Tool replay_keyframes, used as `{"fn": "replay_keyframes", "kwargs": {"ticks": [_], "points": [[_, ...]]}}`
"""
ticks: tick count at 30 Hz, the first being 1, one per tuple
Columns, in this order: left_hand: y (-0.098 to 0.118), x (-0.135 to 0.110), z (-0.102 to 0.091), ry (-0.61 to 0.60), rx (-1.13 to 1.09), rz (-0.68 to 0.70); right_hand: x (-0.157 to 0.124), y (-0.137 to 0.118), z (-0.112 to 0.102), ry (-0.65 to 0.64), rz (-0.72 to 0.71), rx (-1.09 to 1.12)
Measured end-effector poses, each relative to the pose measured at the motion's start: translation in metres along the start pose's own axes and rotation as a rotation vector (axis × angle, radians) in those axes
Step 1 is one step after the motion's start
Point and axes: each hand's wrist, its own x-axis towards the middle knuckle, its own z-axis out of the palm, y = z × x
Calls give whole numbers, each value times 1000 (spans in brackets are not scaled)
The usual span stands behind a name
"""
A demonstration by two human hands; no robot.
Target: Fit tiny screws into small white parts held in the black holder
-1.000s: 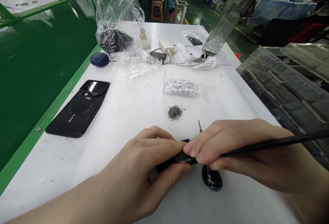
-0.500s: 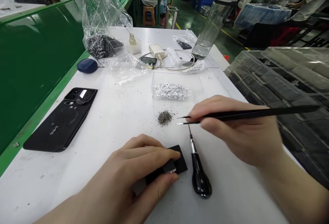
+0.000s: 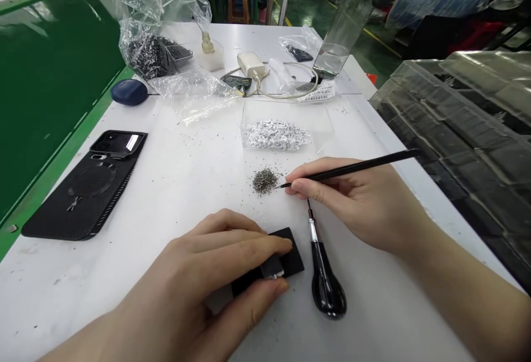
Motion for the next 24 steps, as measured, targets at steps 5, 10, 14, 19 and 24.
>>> {"fn": "replay_keyframes", "kwargs": {"ticks": [5,10,14,19,24], "points": [[-1,2,2,12,-33,-2,-2,-1,1,-7,-4,-34],[0,8,2,12,46,-16,-3,-1,1,15,-29,-62],[2,15,4,19,81,-18,-3,-1,2,18,-37,-88],[1,11,4,24,59,-23,-3,0,2,16,-32,-106],[-3,1,3,38,-34,44,-3,-1,2,13,-30,-109]]}}
